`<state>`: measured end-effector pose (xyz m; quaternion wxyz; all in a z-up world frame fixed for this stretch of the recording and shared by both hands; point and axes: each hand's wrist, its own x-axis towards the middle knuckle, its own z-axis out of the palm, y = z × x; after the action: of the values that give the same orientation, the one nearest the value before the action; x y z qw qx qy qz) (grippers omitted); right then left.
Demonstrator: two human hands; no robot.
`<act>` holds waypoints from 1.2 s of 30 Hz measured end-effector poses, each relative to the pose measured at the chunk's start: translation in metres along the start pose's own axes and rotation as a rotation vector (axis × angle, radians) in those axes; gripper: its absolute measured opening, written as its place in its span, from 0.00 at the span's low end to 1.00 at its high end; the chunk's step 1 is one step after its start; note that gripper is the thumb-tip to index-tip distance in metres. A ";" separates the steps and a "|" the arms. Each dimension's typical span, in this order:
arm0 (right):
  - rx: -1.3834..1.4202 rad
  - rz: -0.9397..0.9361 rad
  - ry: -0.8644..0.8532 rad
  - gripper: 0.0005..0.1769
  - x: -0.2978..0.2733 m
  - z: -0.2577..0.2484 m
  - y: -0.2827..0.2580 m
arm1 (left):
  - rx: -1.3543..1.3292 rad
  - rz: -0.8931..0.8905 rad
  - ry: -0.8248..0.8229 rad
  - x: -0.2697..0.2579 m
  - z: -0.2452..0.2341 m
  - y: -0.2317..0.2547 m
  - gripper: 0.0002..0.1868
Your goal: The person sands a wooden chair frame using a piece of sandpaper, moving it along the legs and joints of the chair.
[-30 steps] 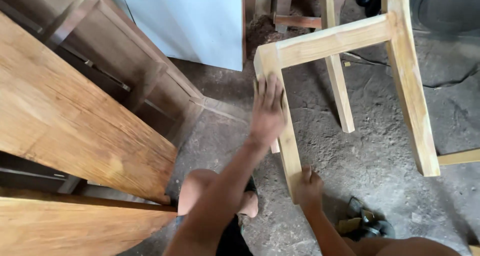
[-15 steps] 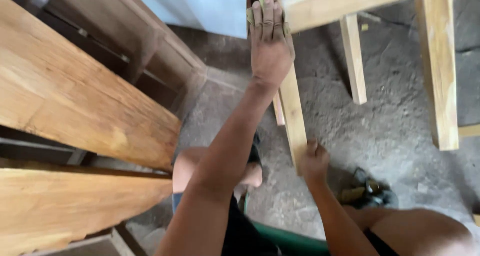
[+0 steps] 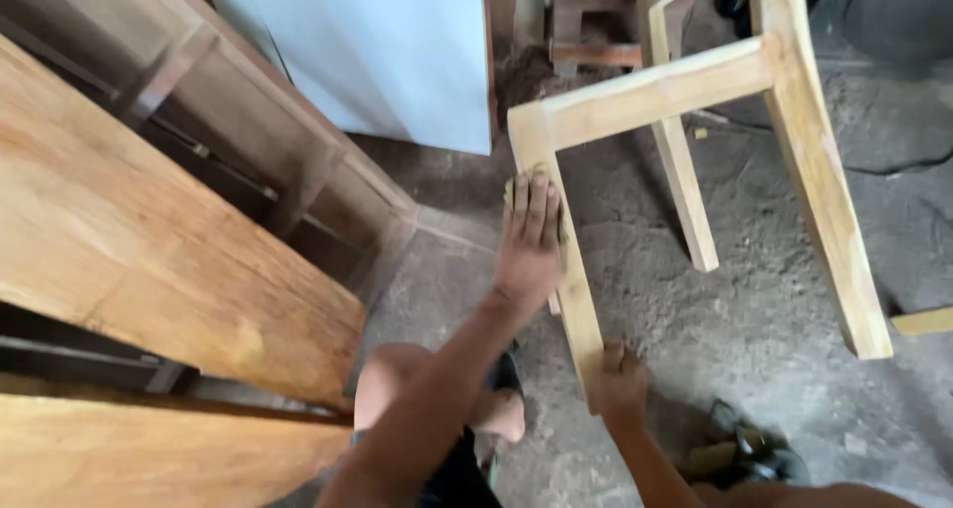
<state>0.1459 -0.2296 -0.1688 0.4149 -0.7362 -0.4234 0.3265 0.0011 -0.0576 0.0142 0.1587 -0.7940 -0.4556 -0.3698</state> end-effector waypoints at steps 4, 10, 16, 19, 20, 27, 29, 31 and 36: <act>0.030 -0.097 0.010 0.29 -0.001 -0.011 -0.014 | -0.053 0.140 -0.116 0.039 0.019 -0.055 0.29; 0.095 0.003 -0.016 0.27 -0.004 -0.009 -0.019 | -0.205 0.034 -0.113 -0.033 0.025 -0.017 0.27; 0.106 0.006 -0.153 0.27 0.008 -0.009 0.009 | -0.460 -0.041 -0.551 -0.165 -0.040 0.095 0.33; 0.170 0.109 -0.207 0.28 0.024 -0.006 0.015 | -0.637 -0.489 0.067 -0.115 -0.004 0.079 0.30; 0.193 0.113 -0.215 0.29 0.023 -0.004 0.020 | -0.627 -0.633 0.098 -0.091 0.010 0.071 0.31; 0.684 0.305 -0.341 0.37 0.029 -0.002 0.026 | -0.643 -0.665 -0.044 -0.206 -0.031 0.186 0.29; 0.773 0.367 -0.283 0.34 0.033 0.000 0.027 | -0.635 -0.575 -0.174 -0.272 -0.045 0.211 0.28; 0.564 0.214 -0.216 0.33 0.027 -0.005 0.024 | -0.716 -0.447 -0.867 -0.317 -0.058 0.198 0.26; 0.331 -0.146 -0.056 0.27 0.006 -0.046 -0.052 | -0.484 -0.974 -0.551 -0.233 -0.088 0.117 0.21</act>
<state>0.1683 -0.2237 -0.1032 0.5409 -0.6158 -0.4277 0.3812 -0.0116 -0.3133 -0.0874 -0.3374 -0.5744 -0.6937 -0.2737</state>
